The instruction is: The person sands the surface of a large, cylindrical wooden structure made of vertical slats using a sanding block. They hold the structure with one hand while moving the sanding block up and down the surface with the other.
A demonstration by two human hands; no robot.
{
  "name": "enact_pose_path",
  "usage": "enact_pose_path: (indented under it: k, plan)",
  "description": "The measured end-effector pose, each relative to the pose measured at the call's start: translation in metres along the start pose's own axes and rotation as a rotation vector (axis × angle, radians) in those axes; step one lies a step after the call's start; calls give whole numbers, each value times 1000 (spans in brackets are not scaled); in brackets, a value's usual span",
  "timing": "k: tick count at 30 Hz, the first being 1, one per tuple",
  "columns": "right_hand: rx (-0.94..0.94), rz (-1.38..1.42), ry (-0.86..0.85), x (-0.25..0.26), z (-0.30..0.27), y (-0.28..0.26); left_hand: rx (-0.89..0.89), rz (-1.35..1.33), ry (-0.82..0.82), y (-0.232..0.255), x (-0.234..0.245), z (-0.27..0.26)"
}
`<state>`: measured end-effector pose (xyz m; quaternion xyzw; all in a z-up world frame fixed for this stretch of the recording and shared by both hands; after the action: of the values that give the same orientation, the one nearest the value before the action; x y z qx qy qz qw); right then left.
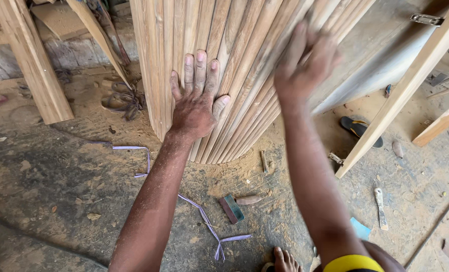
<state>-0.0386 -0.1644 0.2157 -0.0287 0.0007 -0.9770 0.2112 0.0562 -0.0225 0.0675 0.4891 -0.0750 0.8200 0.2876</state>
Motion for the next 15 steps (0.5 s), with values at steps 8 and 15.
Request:
enact_pose_path:
  k: [8,15]
  plan:
    - [-614,-65,-1002,-58,-313,49,-32,61,-63,-2,-3,0]
    - [-271,383,-636,-50,-131,9,3,55,-72,1,10,-8]
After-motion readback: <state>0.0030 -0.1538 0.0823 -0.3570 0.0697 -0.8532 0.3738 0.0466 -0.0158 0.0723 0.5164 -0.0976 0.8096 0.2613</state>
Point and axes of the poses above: each hand's wrist, its own z-axis towards the middle knuckle, its own x-axis out of the back of the hand, y = z × x, the point moved 9 cm from there along z, towards the middle knuckle, and after that the axes turned 11 degrees about -y, right-handed, at the moved point
